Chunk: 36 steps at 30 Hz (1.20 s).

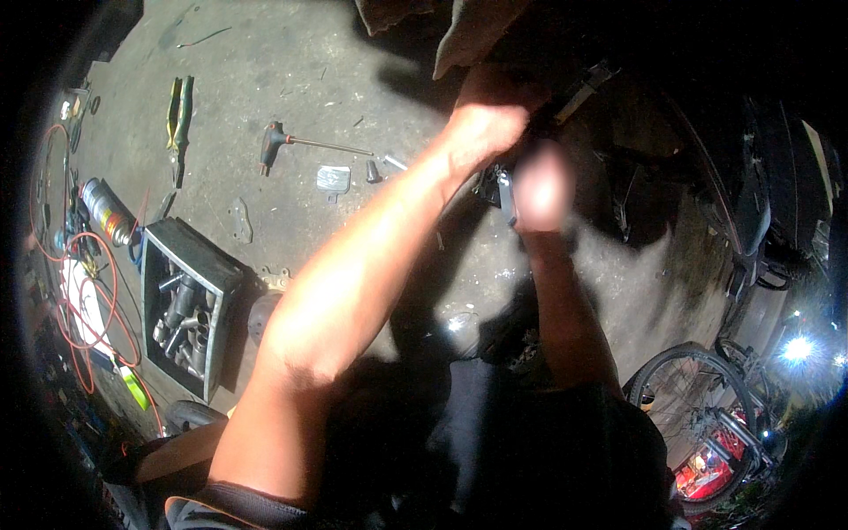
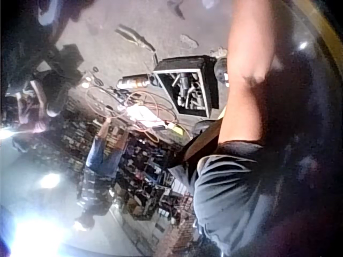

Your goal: The person uses a hex key to tighten bolts on a bicycle component and then manually threads a long thin rod into a slot on a frame part.

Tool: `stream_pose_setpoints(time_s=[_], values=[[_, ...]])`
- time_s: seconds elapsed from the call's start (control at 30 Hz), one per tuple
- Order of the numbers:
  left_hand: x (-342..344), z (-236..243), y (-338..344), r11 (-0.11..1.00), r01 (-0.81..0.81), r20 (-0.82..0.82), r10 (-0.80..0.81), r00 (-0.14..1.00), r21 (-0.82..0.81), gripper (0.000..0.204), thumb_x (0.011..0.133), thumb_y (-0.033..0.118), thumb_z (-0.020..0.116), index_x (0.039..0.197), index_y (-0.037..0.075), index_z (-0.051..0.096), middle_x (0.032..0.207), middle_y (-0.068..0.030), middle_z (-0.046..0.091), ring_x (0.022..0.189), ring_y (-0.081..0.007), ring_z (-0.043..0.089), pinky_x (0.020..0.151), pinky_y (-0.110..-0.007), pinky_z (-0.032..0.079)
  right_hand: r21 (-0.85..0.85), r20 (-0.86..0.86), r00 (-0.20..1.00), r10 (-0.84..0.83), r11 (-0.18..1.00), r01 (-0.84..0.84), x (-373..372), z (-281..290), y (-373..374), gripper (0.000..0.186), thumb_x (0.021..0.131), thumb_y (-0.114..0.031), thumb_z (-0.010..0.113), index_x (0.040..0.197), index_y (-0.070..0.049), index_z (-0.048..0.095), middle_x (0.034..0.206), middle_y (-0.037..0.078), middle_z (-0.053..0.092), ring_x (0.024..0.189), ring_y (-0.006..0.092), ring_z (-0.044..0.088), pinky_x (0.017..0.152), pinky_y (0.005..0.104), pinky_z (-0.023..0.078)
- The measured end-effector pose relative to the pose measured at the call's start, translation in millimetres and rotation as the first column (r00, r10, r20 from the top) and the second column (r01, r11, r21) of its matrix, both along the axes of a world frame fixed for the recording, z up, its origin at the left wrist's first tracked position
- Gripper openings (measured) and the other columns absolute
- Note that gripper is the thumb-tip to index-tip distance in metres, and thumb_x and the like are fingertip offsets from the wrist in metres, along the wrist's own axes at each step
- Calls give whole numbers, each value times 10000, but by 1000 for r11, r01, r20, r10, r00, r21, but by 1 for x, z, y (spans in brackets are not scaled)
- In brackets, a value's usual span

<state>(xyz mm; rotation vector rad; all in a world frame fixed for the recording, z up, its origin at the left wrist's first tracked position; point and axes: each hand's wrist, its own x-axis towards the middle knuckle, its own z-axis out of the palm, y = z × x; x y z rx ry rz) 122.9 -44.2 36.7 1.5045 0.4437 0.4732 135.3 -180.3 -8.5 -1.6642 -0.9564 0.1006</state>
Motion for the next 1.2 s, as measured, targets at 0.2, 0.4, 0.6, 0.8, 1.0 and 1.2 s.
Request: stream_pose_setpoints(time_s=[0.2, 0.4, 0.6, 0.8, 1.0, 1.2], values=[[-14, 5, -1, 999, 47, 42, -48, 998, 14, 249, 805, 165, 569, 975, -1, 645, 979, -209, 635, 895, -291, 608, 783, -329, 472, 279, -528, 848, 38, 951, 131, -9, 11, 7, 257, 849, -101, 547, 1080, 11, 534, 979, 119, 575, 871, 205, 549, 765, 302, 470], [-15, -1, 3, 991, 21, -1, -21, 1000, 134, 232, 789, 119, 523, 950, 20, 657, 937, -184, 645, 868, -310, 603, 777, -350, 476, 243, -536, 843, 35, 963, 115, -10, 9, 8, 306, 877, -144, 514, 1142, 7, 504, 1066, 122, 558, 961, 206, 533, 838, 315, 442], [-8, -7, 10, 577, 375, -285, -244, 927, 725, 209, 798, 123, 515, 918, 43, 665, 925, -187, 637, 862, -338, 593, 763, -384, 483, 149, -505, 863, -9, 984, 97, -6, 6, 9, 355, 904, -187, 480, 1204, 3, 474, 1152, 125, 540, 1051, 207, 517, 911, 327, 414], [-2, -1, -10, 966, -64, -23, 72, 997, 251, 235, 764, 88, 502, 946, 41, 643, 883, -178, 633, 854, -334, 600, 746, -381, 491, 259, -833, 543, 104, 941, 217, -7, 8, 9, 427, 919, -249, 389, 1253, 13, 433, 1256, 130, 489, 1172, 229, 446, 1027, 364, 297], [-12, -14, -8, 605, 61, -82, 8, 997, 794, 224, 785, 84, 519, 966, 32, 642, 986, -187, 620, 882, -348, 594, 790, -358, 486, 419, -795, 543, 271, 892, 168, -5, 7, 8, 408, 914, -195, 427, 1263, 15, 424, 1272, 133, 474, 1172, 235, 450, 1014, 349, 328], [-12, -11, -5, 990, 54, 17, -57, 998, 128, 234, 793, 89, 487, 950, 61, 658, 1013, -176, 620, 962, -303, 579, 821, -322, 473, 179, -173, 983, 57, 983, -26, -8, 10, 6, 349, 892, -116, 516, 1213, 15, 475, 1158, 116, 548, 1028, 206, 539, 887, 301, 446]])
